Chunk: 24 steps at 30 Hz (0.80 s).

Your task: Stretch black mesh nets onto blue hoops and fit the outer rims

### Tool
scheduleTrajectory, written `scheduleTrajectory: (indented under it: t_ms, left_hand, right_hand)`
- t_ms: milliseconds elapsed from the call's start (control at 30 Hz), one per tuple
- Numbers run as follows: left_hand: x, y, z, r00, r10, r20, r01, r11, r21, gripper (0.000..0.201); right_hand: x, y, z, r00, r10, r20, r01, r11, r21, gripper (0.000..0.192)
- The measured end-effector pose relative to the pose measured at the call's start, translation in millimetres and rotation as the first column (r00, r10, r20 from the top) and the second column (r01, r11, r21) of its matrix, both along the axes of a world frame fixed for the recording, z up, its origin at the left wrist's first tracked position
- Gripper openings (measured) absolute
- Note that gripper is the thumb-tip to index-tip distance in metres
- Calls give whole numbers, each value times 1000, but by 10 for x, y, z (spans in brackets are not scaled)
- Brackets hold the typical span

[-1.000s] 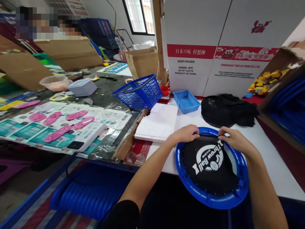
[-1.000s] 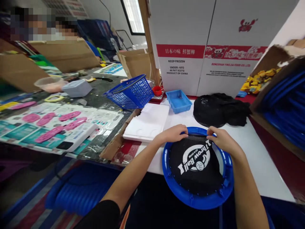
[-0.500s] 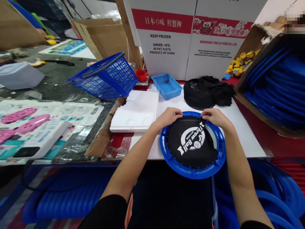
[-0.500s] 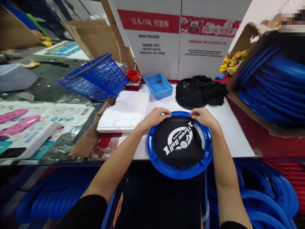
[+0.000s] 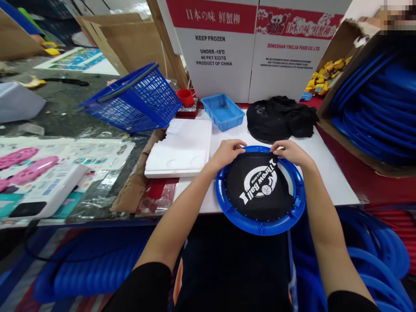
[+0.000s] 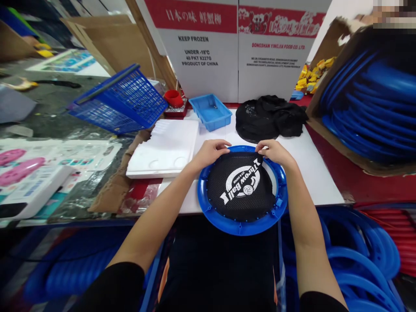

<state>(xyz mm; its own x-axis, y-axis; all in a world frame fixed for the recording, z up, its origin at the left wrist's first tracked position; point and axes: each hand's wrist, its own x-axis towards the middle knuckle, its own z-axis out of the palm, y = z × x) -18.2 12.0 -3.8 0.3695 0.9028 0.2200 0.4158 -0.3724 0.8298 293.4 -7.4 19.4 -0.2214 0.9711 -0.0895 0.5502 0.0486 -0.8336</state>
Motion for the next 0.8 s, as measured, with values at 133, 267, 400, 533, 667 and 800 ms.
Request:
scheduleTrajectory:
  t_ms: [133, 267, 400, 533, 667, 800]
  left_hand:
    - [6, 8, -16, 1000, 7, 0, -7, 1000, -13, 19]
    - [11, 40, -49, 999, -9, -36, 9, 1000, 12, 16]
    - [14, 52, -51, 998, -25, -51, 25, 1000, 5, 16]
    - [3, 18, 5, 999, -12, -36, 11, 1000, -15, 18]
    - [-4, -12, 48, 999, -19, -30, 18, 999, -47, 20]
    - [11, 0, 24, 1000, -6, -25, 5, 1000, -20, 21]
  right_hand:
    - [-1, 17, -32, 999, -43, -4, 43, 999, -10, 11]
    - [-4, 21, -48, 997, -66, 29, 66, 998, 21, 11]
    - [3, 29, -52, 999, -46, -12, 46, 999, 6, 12]
    - [12, 49, -73, 998, -54, -45, 53, 999, -8, 15]
    - [4, 64, -95, 999, -48, -9, 49, 998, 40, 19]
    - [-45, 33, -70, 995, -41, 90, 30, 992, 120, 16]
